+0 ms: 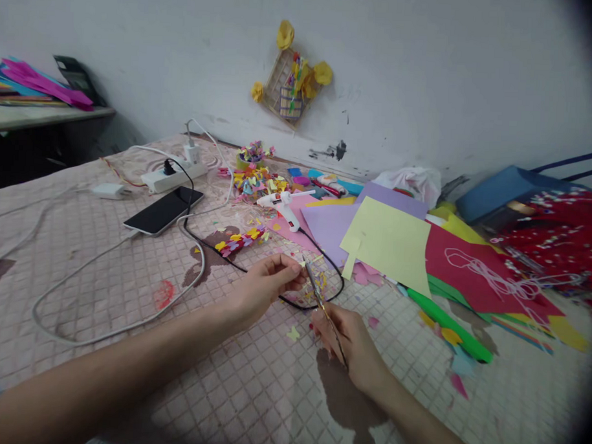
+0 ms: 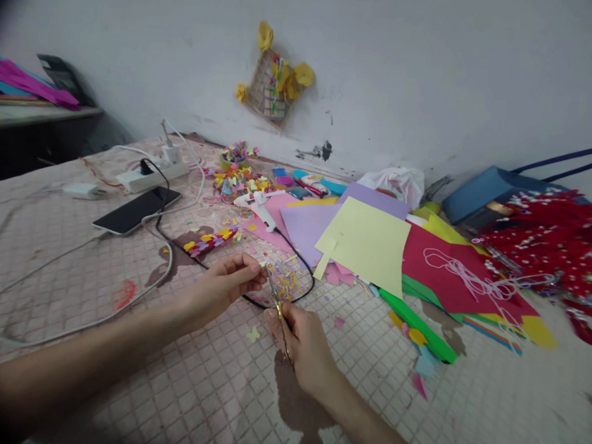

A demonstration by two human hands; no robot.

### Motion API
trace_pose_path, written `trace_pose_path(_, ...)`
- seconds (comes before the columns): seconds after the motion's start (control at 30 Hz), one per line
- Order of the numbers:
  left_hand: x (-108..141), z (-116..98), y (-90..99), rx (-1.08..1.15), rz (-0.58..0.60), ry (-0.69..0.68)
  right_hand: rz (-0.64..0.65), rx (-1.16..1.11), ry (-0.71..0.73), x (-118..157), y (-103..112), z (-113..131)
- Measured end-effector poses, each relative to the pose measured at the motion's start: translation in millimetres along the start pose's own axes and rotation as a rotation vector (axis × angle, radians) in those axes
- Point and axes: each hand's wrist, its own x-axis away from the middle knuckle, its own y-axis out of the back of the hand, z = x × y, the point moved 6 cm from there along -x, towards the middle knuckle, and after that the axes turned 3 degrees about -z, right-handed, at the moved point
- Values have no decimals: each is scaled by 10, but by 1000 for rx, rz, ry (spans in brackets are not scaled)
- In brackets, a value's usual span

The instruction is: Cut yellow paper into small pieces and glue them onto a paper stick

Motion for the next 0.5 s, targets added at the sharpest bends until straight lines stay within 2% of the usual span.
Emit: trace_pose_path(0.5,-20,-61,0,-63,24,3,5,43,10,0,51,38)
